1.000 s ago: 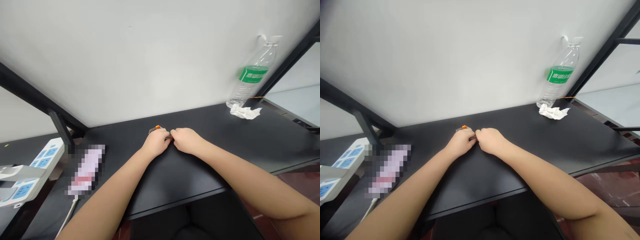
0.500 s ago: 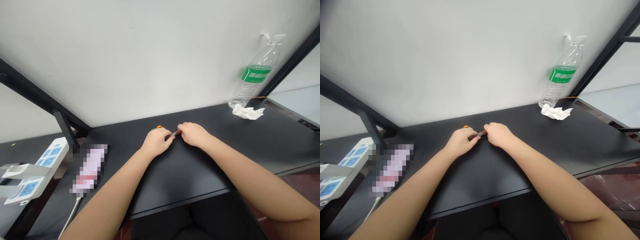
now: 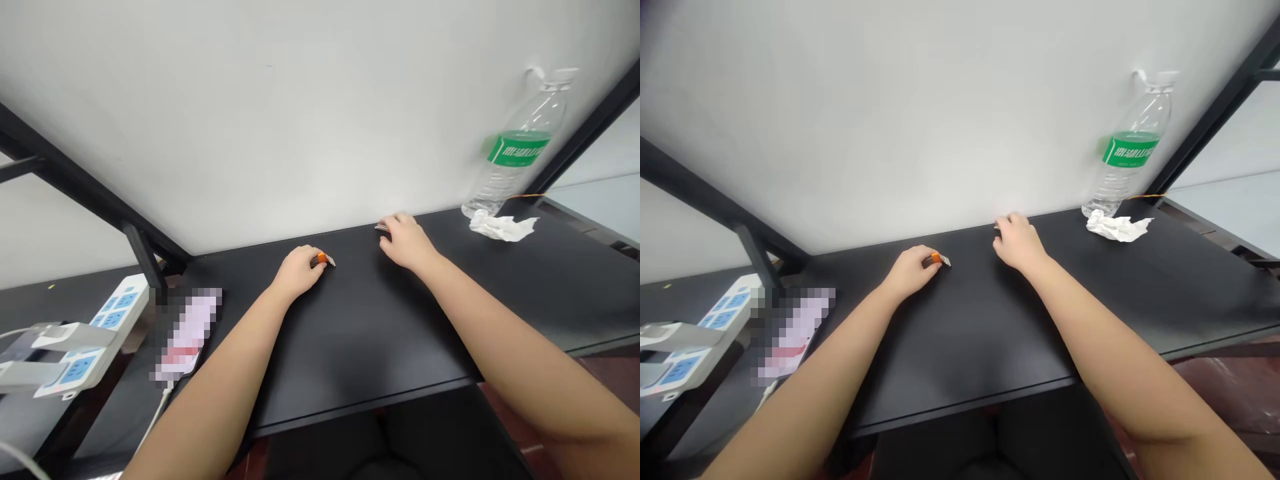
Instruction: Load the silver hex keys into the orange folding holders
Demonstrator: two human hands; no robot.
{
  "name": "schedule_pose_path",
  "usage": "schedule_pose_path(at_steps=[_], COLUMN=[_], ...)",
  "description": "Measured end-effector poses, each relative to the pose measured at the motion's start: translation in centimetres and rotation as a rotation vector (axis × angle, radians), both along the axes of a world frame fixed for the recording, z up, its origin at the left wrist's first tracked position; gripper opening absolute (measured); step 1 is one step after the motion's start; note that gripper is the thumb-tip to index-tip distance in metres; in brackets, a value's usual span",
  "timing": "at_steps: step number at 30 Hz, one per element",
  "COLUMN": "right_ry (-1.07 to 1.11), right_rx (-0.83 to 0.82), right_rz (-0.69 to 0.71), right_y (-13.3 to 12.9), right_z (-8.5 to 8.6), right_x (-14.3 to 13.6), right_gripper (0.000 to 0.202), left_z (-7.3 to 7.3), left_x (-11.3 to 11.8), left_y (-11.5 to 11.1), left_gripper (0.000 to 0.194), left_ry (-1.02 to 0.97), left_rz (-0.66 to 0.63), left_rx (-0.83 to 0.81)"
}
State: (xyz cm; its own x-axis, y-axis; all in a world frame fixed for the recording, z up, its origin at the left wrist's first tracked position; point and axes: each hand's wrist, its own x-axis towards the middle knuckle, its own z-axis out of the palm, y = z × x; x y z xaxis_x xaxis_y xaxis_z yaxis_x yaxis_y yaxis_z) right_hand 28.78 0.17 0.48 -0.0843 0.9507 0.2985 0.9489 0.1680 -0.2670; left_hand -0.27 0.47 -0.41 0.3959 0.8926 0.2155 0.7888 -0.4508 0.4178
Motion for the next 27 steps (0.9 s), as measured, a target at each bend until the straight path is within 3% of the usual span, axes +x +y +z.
schedule_pose_path(at_steps=[2, 5, 8, 15, 22, 27], right_ry=[0.095, 0.212, 0.198, 0.008, -0.071, -0.149], right_rx=[-0.002, -0.154, -0.228, -0.158, -0.132, -0.154], right_rz=[0.125, 0.345, 0.480, 0.375, 0.323, 0.138], right_y=[-0.7, -1.5, -2.3, -2.9, -2.9, -2.2], right_z=[-0.2, -0.7, -1.2, -1.5, -1.4, -1.3], right_x=[-1.4, -3.7, -5.6, -6.9, -6.7, -5.2], right_gripper=[0.029, 0.024, 0.026, 0.017, 0.021, 0.025], left_z=[0.1, 0.1, 0.0, 0.2, 0.6, 0.6], left_x=[0.3, 0.8, 1.3, 1.6, 0.8, 0.5], left_y=[-0.2, -0.6, -1.0, -1.3, -1.3, -1.1], left_gripper=[0.018, 0.019, 0.018, 0.019, 0.020, 0.023], left_ry=[-0.020, -0.035, -0.030, -0.004, -0.050, -0.042], left_rz=[-0.024, -0.058, -0.091, -0.205, -0.197, -0.142], left_rx=[-0.011, -0.020, -0.011, -0.004, -0.023, -0.023])
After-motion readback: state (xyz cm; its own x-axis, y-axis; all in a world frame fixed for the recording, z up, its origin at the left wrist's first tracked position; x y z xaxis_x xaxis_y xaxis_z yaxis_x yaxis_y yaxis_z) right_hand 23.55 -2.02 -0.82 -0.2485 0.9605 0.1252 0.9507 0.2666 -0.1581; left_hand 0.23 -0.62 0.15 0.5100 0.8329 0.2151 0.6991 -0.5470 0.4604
